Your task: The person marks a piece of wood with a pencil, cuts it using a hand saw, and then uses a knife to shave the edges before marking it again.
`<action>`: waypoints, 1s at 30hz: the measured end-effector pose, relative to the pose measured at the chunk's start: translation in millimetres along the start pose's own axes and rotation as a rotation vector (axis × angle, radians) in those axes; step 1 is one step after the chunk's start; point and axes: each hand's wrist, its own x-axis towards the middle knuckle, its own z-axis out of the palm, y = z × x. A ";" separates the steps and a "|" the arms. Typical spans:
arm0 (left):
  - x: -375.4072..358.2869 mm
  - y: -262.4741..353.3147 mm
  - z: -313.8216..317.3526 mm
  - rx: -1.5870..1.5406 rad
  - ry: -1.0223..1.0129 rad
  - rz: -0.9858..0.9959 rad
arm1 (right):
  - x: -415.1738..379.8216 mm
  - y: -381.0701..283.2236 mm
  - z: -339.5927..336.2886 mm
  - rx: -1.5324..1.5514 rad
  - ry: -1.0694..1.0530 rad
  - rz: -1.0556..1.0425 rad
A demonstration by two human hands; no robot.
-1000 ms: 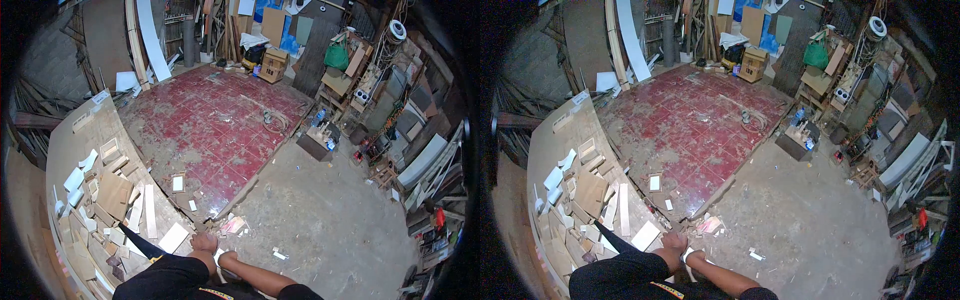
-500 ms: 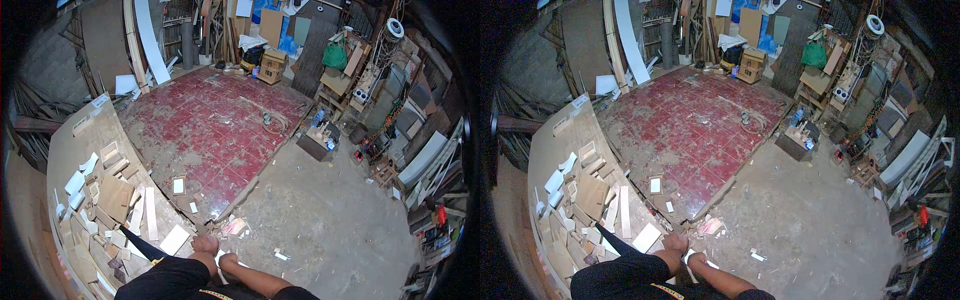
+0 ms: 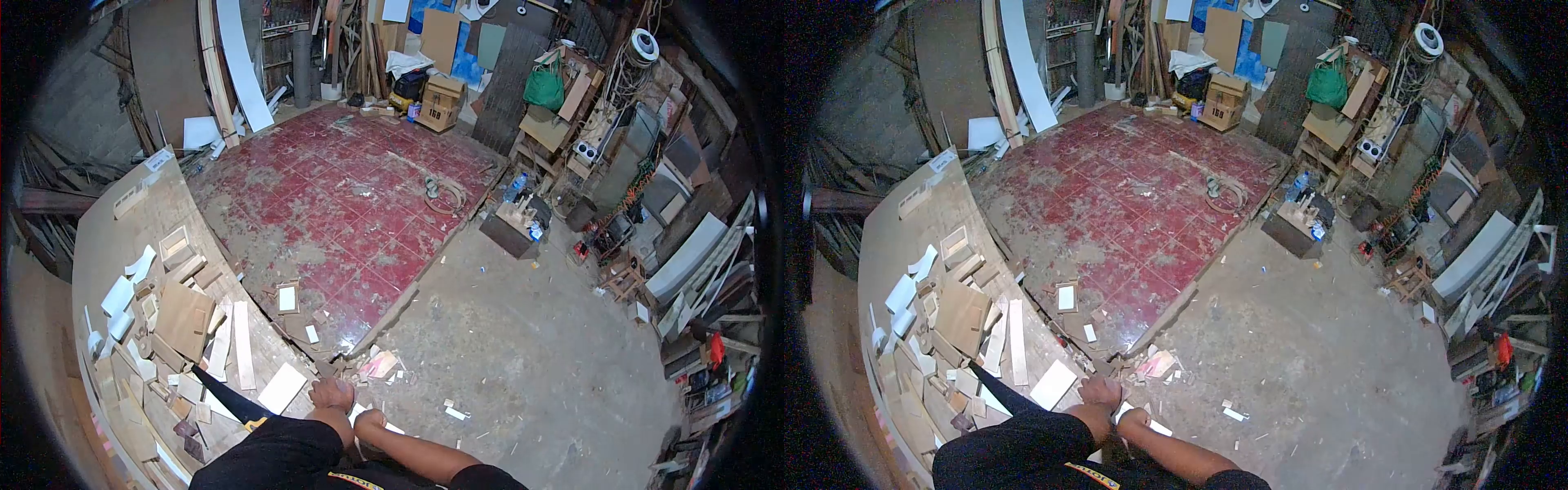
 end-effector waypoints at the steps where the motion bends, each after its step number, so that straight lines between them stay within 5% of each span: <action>1: -1.6 1.9 -2.9 0.003 -0.007 0.003 | 12.5 4.0 16.9 -0.082 0.071 -0.062; 2: -3.7 3.4 -9.2 0.018 -0.031 0.006 | 27.3 4.0 29.6 -0.161 0.139 -0.129; 3: -3.3 4.1 -13.1 0.031 -0.048 0.011 | 51.7 -19.8 23.1 -0.153 -0.153 0.138; 8: -1.9 1.9 -6.4 0.061 -0.035 0.018 | -37.5 -8.3 -55.3 -0.059 -0.124 0.225; 11: -1.8 2.9 1.3 0.045 0.004 0.011 | 2.5 -6.2 -16.9 -0.034 -0.171 0.158; 13: -3.4 3.4 -2.4 0.025 0.041 0.017 | 68.4 -10.5 36.8 -0.024 -0.033 0.035; 16: -5.8 8.9 -19.0 0.017 -0.033 -0.023 | 28.0 6.1 25.3 0.166 0.146 -0.027; 25: -4.3 3.3 -3.9 0.003 0.051 0.032 | 12.9 0.5 5.4 0.023 -0.014 0.066; 28: 0.2 6.9 -8.9 -0.029 0.065 0.025 | 54.6 -0.7 28.4 0.144 0.110 0.142; 30: -2.7 -0.8 -2.3 -0.030 0.084 0.054 | 18.6 4.2 21.5 0.068 0.229 -0.073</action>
